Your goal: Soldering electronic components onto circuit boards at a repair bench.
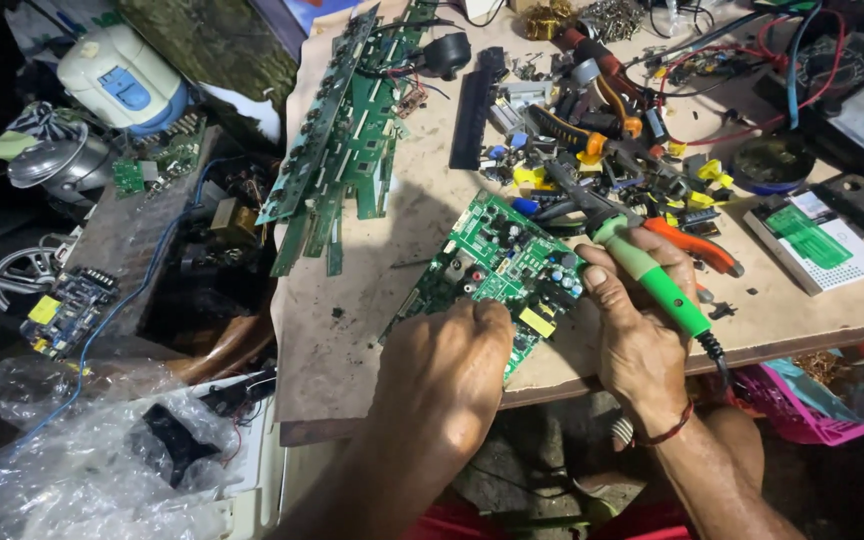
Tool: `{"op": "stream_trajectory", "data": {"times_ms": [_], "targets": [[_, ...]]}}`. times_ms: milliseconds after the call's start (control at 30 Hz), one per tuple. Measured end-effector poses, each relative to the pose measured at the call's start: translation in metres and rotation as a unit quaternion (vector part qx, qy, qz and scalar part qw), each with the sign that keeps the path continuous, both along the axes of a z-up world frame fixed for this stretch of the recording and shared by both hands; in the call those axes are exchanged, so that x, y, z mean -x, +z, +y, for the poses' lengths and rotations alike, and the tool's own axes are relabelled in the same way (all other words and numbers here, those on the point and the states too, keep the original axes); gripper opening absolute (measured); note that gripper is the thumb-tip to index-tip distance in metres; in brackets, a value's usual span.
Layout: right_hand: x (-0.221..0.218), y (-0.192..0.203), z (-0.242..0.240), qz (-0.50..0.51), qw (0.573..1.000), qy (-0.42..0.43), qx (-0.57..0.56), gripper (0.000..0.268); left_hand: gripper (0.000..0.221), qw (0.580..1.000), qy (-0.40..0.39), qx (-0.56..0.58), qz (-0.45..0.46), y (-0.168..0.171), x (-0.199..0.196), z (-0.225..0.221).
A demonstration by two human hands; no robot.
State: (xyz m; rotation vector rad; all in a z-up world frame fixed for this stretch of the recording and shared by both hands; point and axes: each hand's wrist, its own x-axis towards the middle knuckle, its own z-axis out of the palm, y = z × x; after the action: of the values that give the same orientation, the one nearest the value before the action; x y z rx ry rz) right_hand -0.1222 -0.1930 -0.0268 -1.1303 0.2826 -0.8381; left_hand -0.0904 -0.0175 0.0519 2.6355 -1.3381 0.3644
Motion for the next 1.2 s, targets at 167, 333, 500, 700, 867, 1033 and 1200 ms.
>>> {"op": "stream_trajectory", "data": {"times_ms": [167, 333, 500, 700, 867, 1033, 1200], "targets": [[0.002, 0.002, -0.002, 0.009, 1.0, 0.01, -0.007, 0.042, 0.021, 0.991, 0.027, -0.029, -0.126, -0.013, 0.002, -0.007], [0.002, 0.008, -0.003, 0.034, 0.999, 0.006, 0.018, 0.041, 0.018, 0.974, 0.038, -0.012, -0.222, -0.007, 0.02, -0.004], [0.002, 0.022, 0.003, 0.017, 0.993, 0.008, 0.113, 0.039, 0.028, 0.967, -0.041, 0.143, -0.208, -0.013, 0.021, 0.014], [-0.009, 0.047, 0.025, -0.068, 0.988, 0.026, 0.137, 0.035, 0.027, 0.959, -0.003, 0.159, -0.235, -0.019, 0.014, 0.032], [-0.007, 0.071, 0.046, -0.157, 0.96, 0.023, 0.23, 0.028, 0.02, 0.966, 0.024, 0.192, -0.169, -0.024, 0.011, 0.04], [0.001, 0.069, 0.044, -0.137, 0.923, -0.058, 0.356, 0.03, 0.009, 0.963, 0.029, 0.234, -0.129, -0.056, 0.01, 0.038], [0.007, 0.067, 0.046, -0.139, 0.955, 0.026, 0.26, 0.031, 0.013, 0.947, 0.027, 0.288, -0.142, -0.082, 0.01, 0.031]]}}
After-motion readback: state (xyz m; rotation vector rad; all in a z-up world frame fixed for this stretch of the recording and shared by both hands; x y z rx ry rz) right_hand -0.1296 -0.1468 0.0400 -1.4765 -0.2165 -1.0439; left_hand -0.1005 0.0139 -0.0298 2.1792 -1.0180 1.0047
